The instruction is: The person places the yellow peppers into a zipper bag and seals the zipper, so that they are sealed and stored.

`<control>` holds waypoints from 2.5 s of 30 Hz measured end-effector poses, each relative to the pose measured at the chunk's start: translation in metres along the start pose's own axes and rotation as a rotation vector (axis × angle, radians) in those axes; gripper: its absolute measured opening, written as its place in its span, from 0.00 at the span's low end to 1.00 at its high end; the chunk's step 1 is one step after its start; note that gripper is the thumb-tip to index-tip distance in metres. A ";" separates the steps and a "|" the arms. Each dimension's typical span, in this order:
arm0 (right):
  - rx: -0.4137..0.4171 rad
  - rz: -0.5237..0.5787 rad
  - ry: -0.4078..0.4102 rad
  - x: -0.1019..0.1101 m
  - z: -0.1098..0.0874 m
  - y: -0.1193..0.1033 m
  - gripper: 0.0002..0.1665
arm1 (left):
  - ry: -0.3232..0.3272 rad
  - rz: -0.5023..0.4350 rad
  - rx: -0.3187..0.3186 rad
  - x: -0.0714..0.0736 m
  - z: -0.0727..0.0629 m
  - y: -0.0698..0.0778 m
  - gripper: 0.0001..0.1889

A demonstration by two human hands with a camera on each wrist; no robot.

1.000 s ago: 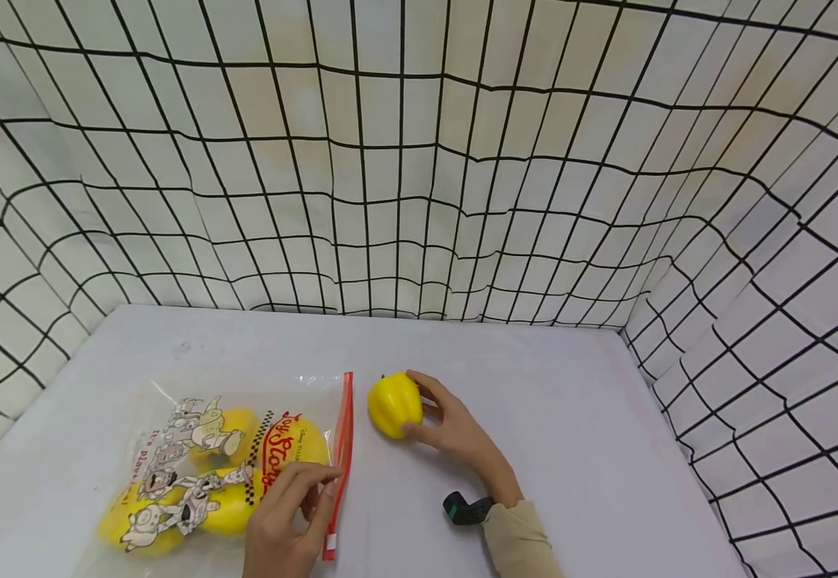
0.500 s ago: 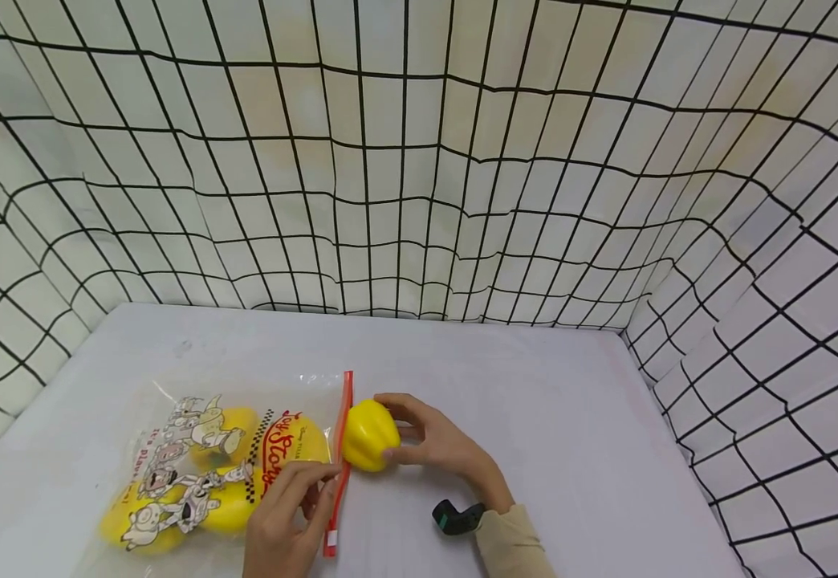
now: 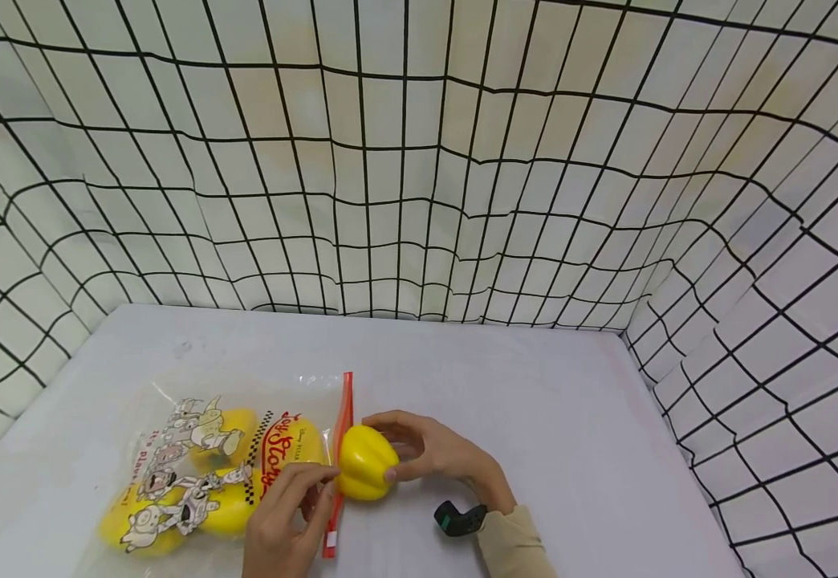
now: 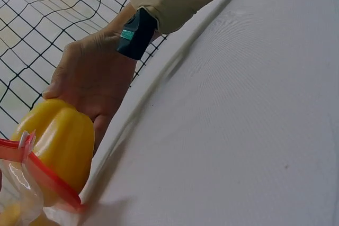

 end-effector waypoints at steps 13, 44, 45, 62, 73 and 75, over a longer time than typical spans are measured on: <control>0.057 0.072 -0.008 -0.020 0.005 -0.001 0.43 | -0.007 -0.101 -0.041 0.001 -0.003 0.000 0.24; 0.065 0.059 0.194 -0.062 0.022 0.000 0.37 | -0.053 -0.189 -0.021 -0.002 -0.002 -0.001 0.12; 0.063 0.060 0.192 -0.063 0.022 0.001 0.36 | -0.057 -0.167 -0.016 -0.002 -0.002 -0.002 0.15; 0.007 -0.047 0.232 -0.051 0.022 0.005 0.29 | -0.067 -0.087 0.043 0.000 -0.001 -0.004 0.09; -0.018 0.008 0.397 -0.048 0.022 0.006 0.29 | -0.030 -0.201 -0.074 -0.002 0.000 -0.002 0.15; -0.030 0.044 0.399 -0.052 0.022 0.008 0.28 | -0.029 -0.209 -0.084 -0.003 0.000 -0.003 0.15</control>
Point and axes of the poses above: each hand's wrist, its own z-axis towards the middle knuckle, its own x-axis out of the back of the hand, y = z × x, the point moved 5 cm from there along z, towards the middle knuckle, and after that the axes turned 13 degrees about y, right-handed, at the moved point
